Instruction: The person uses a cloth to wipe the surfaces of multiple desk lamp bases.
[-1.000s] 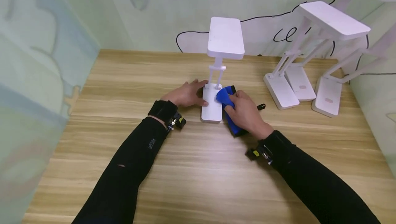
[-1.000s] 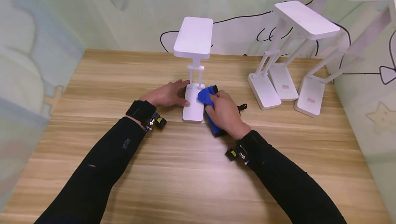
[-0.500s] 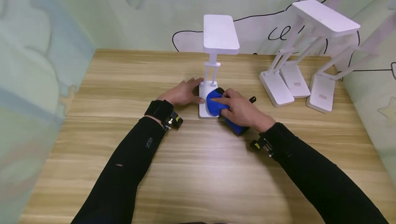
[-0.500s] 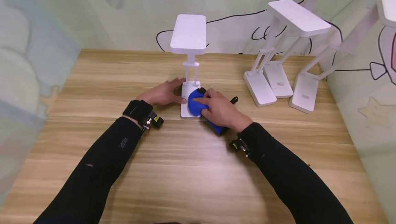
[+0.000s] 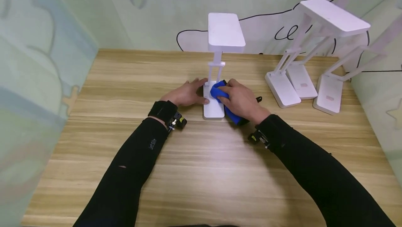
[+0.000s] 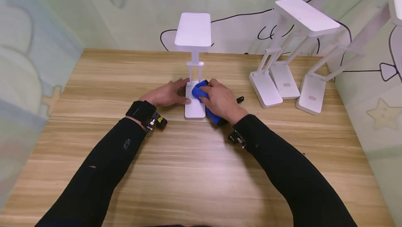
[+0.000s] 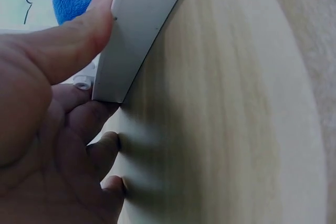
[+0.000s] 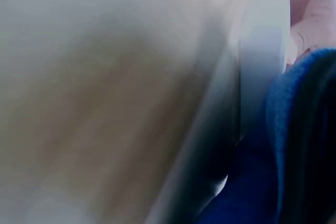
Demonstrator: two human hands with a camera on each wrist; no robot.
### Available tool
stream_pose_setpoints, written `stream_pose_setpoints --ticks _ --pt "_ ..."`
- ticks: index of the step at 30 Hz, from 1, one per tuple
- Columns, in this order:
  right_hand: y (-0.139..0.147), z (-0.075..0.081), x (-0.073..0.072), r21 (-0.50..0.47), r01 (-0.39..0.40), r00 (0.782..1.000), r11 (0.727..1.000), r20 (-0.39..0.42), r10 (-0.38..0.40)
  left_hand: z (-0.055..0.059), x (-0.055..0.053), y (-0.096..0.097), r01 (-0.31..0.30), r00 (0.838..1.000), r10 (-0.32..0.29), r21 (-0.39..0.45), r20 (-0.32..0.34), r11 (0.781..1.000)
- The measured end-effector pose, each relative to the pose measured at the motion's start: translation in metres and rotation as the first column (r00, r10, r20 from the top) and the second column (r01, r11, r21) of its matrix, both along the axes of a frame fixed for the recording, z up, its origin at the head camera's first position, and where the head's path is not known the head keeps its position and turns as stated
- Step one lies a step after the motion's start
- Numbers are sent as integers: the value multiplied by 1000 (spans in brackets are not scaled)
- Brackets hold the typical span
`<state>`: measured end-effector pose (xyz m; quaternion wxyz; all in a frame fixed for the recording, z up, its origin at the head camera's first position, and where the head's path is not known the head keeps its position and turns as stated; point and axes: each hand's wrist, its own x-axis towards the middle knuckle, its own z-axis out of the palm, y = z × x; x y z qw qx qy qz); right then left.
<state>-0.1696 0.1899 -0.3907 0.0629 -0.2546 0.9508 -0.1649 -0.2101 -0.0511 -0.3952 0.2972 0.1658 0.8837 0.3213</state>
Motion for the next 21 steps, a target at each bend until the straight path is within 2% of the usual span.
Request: stream_pose_setpoints --ticks 5,7,10,13,15,18,21 --pt "13 2 23 -86 -140 988 986 51 144 1 -1 4 20 1000 -20 8 -13 1000" --pt "13 2 24 -83 -157 987 984 32 160 3 -1 4 21 1000 -21 0 -17 1000" --pt "7 0 13 -57 -62 998 996 -10 61 6 0 2 9 1000 -9 -13 -7 1000" --pt "0 -2 3 -32 60 998 998 -14 -61 6 1 1 7 1000 -7 -19 7 1000" --pt "-2 -3 6 -31 70 997 997 -5 -71 5 1 0 7 1000 -7 -19 3 1000" --pt "3 -4 25 -51 -25 999 998 -23 24 3 2 0 5 1000 -6 -17 -7 1000" --pt "12 -5 44 -71 -133 991 989 -36 131 2 3 -1 1 1000 -1 -23 -11 1000"
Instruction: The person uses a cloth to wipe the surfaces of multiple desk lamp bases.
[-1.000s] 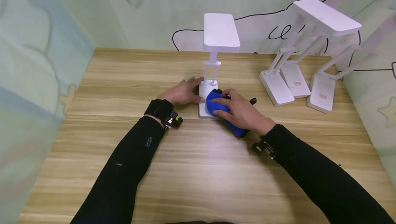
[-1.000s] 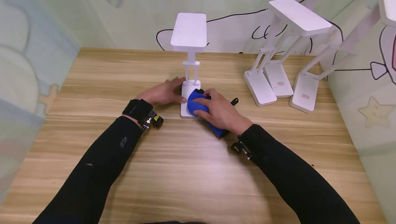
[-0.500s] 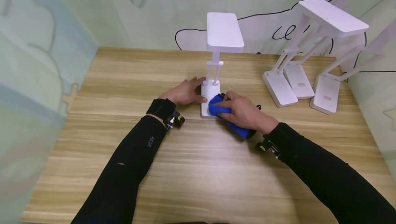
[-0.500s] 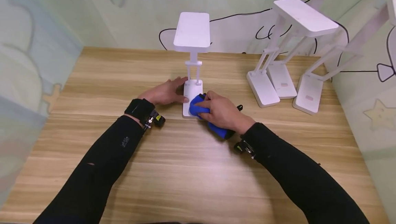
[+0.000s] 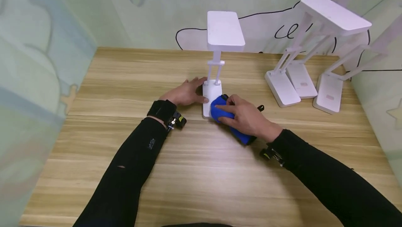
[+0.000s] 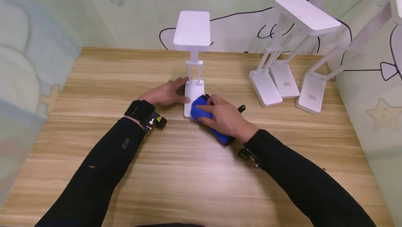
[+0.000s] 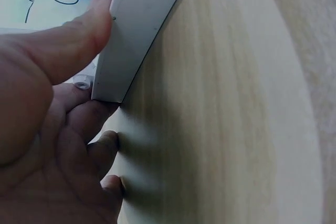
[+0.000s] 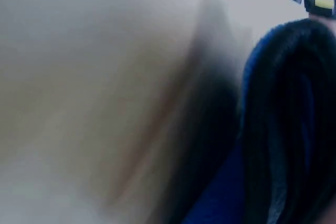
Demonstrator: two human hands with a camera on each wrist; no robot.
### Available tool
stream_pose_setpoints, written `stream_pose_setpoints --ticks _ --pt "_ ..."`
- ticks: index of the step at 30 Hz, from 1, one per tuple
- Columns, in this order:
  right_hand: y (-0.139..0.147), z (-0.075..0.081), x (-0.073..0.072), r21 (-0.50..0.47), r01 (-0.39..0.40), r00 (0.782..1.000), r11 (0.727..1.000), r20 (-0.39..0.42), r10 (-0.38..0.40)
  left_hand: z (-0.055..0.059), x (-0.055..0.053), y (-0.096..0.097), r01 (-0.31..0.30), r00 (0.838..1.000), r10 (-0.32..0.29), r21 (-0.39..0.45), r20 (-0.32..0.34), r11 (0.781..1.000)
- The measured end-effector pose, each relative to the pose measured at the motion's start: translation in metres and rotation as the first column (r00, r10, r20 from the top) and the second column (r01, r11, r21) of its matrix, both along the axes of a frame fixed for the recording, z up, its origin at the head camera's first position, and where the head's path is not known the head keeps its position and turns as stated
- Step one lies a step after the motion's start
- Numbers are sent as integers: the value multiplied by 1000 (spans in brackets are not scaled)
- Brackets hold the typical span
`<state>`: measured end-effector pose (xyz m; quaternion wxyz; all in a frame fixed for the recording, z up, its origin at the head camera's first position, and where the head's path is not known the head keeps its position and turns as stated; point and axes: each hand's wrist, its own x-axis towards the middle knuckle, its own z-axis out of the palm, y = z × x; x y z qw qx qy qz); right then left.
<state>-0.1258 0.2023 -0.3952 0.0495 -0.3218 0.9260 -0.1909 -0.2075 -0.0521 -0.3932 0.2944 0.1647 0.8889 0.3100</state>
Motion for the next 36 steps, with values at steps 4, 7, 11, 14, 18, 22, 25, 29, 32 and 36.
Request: stream_pose_setpoints --ticks 4,7,11,14,18,22,25,29,32,36 --pt "5 1 -3 18 -15 1000 1000 23 15 0 -2 -1 7 1000 -7 -8 -1 1000" --pt "-2 2 -23 52 60 998 997 8 -60 0 -3 0 14 1000 -14 -1 -3 1000" --pt "-13 1 -40 76 159 987 984 -14 -158 -1 -4 0 14 1000 -14 3 0 1000" --pt "-13 -1 -31 51 131 991 990 0 -132 -2 -4 -1 12 1000 -12 4 0 1000" --pt "-2 3 -12 2 -12 998 1000 54 11 -2 -2 -3 7 1000 -7 6 1 1000" --pt "0 7 -17 18 -69 995 997 78 67 0 -3 -5 6 1000 -6 0 5 1000" --pt "-6 8 -35 79 -8 999 997 36 5 0 -4 -4 14 1000 -14 9 6 1000" --pt "-15 7 -45 141 95 995 985 -11 -95 -1 -4 -3 18 1000 -18 26 21 999" --pt "-14 6 -32 125 63 998 990 -30 -59 -1 -4 -2 14 999 -15 30 32 999" --pt "-5 6 -12 57 -95 994 994 -47 98 -1 -4 -1 6 999 -7 24 35 1000"
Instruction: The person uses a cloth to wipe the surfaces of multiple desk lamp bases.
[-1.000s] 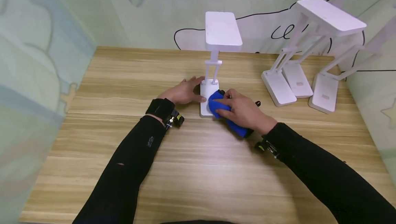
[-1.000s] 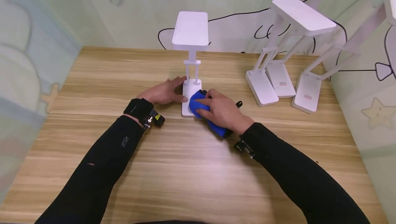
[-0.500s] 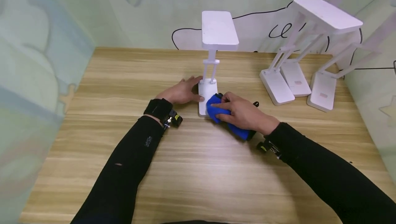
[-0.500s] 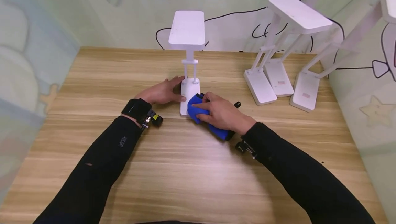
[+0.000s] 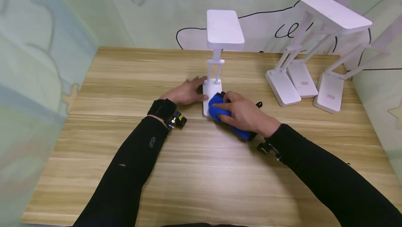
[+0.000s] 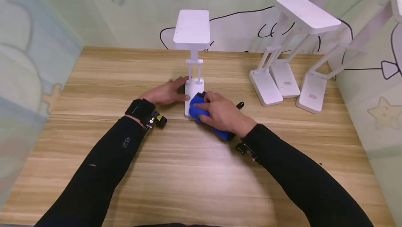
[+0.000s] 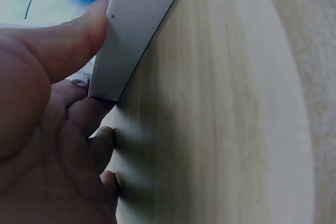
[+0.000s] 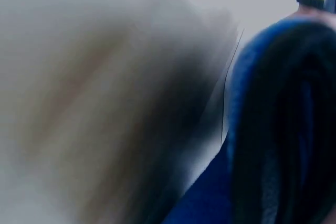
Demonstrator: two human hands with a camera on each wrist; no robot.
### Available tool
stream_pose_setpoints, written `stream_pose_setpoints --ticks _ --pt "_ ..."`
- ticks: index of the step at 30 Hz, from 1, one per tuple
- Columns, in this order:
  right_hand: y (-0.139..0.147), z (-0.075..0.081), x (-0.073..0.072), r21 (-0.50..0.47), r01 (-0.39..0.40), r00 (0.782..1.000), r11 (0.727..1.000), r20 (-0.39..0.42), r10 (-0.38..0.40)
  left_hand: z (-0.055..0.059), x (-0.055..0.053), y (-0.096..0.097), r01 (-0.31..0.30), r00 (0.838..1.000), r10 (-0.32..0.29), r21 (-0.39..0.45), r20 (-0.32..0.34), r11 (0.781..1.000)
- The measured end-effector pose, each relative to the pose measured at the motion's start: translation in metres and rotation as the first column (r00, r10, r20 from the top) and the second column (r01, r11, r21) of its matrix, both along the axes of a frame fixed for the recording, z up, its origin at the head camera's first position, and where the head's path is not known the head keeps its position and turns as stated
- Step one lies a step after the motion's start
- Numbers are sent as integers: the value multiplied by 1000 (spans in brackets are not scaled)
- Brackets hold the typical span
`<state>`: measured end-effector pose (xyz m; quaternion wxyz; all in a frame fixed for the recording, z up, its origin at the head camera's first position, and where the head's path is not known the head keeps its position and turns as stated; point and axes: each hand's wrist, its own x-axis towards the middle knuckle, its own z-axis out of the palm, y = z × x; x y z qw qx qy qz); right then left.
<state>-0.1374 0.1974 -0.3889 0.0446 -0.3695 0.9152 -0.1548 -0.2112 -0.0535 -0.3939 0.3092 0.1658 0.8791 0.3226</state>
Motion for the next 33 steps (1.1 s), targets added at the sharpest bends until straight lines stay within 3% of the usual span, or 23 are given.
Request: stream_pose_setpoints --ticks 2,4,9,11,13,16,19,23,28,33 --pt "4 0 2 -20 -49 999 999 21 49 1 0 0 -3 1000 3 -4 1 1000" --pt "5 0 -2 -11 -27 999 1000 42 27 1 -1 0 -3 1000 3 -6 2 1000" --pt "-10 -2 -21 70 181 983 981 -6 -181 0 -3 0 -1 1000 1 -11 6 1000" --pt "-15 -4 -19 79 213 977 974 -46 -210 -2 -3 1 2 1000 -2 -7 4 1000" --pt "-16 -5 -11 78 177 982 981 -79 -171 -4 -3 1 5 1000 -5 -4 5 1000" --pt "-7 -6 7 85 47 992 995 -124 -37 -5 -3 3 6 1000 -6 -3 -2 1000" --pt "5 -8 22 86 -26 986 996 -165 40 -5 -2 4 4 1000 -4 -4 -10 1000" --pt "7 -11 28 79 -21 966 997 -256 40 -3 -1 5 9 1000 -9 2 -18 1000" --pt "-25 -10 25 172 12 919 985 -391 57 -2 -2 -1 1 1000 -1 -4 -23 1000" --pt "-51 -11 22 162 9 901 987 -428 62 -3 -2 -8 14 999 -14 0 -44 1000"
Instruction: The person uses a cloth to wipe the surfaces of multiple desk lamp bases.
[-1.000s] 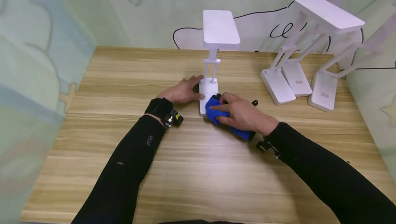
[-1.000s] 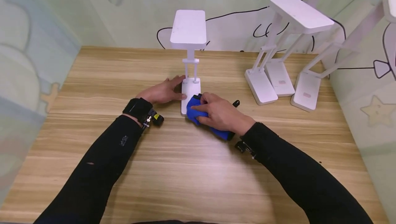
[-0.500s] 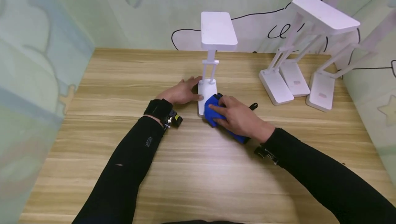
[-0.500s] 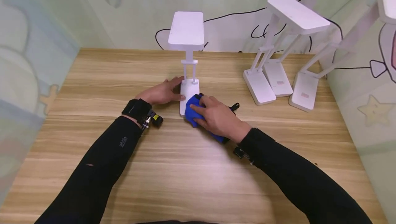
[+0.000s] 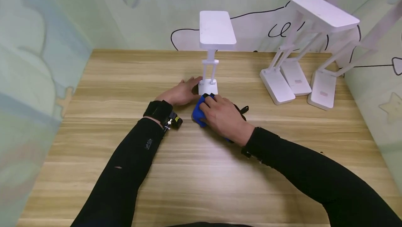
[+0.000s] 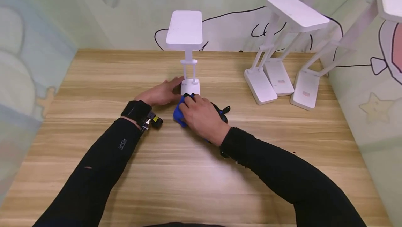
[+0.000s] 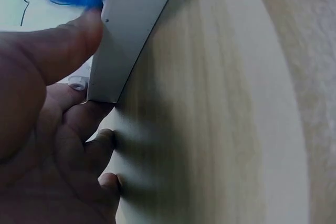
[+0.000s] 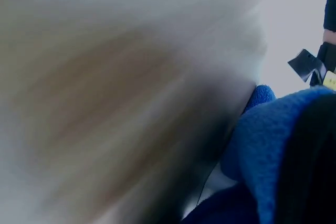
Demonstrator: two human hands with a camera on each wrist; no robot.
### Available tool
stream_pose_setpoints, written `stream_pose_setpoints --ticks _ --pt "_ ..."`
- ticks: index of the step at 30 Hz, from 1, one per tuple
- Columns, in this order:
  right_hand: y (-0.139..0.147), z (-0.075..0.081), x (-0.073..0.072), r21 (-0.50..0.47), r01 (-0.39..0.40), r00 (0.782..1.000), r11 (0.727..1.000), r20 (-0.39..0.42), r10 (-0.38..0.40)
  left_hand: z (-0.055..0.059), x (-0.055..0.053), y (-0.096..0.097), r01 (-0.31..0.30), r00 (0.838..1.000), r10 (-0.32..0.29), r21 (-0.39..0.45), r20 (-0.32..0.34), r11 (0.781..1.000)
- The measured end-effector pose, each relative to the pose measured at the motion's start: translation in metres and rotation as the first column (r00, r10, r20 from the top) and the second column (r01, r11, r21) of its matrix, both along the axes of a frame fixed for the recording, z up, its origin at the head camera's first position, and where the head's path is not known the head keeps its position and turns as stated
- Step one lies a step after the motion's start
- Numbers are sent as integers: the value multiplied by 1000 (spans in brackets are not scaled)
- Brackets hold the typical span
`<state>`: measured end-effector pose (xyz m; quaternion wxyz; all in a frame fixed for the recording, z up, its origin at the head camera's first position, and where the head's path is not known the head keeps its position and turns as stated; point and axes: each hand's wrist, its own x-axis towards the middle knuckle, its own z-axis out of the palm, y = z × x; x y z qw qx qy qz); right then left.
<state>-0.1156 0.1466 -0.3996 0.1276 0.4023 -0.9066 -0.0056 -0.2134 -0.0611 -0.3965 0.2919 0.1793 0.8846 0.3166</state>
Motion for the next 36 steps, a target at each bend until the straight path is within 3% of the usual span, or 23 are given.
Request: stream_pose_setpoints --ticks 9,17,23,26,31,33,36 --pt "43 -4 0 -78 29 990 996 140 -18 2 1 10 -13 999 13 2 50 1000" --pt "12 -1 -8 -35 -5 998 999 69 7 0 0 0 -19 1000 20 -16 13 1000" --pt "20 -6 -10 -77 42 987 996 156 -30 0 1 -6 -27 999 28 -12 25 1000" --pt "35 -5 -13 -102 69 960 992 278 -38 -1 2 -4 -43 999 43 -6 31 999" --pt "57 4 -28 -102 120 854 988 518 -51 -2 3 2 -50 998 50 2 49 999" --pt "66 5 -37 -78 173 826 982 554 -102 -2 3 6 -50 997 50 6 57 999" --pt "69 4 -53 -41 279 814 959 540 -213 -3 2 9 -48 997 47 4 60 999"
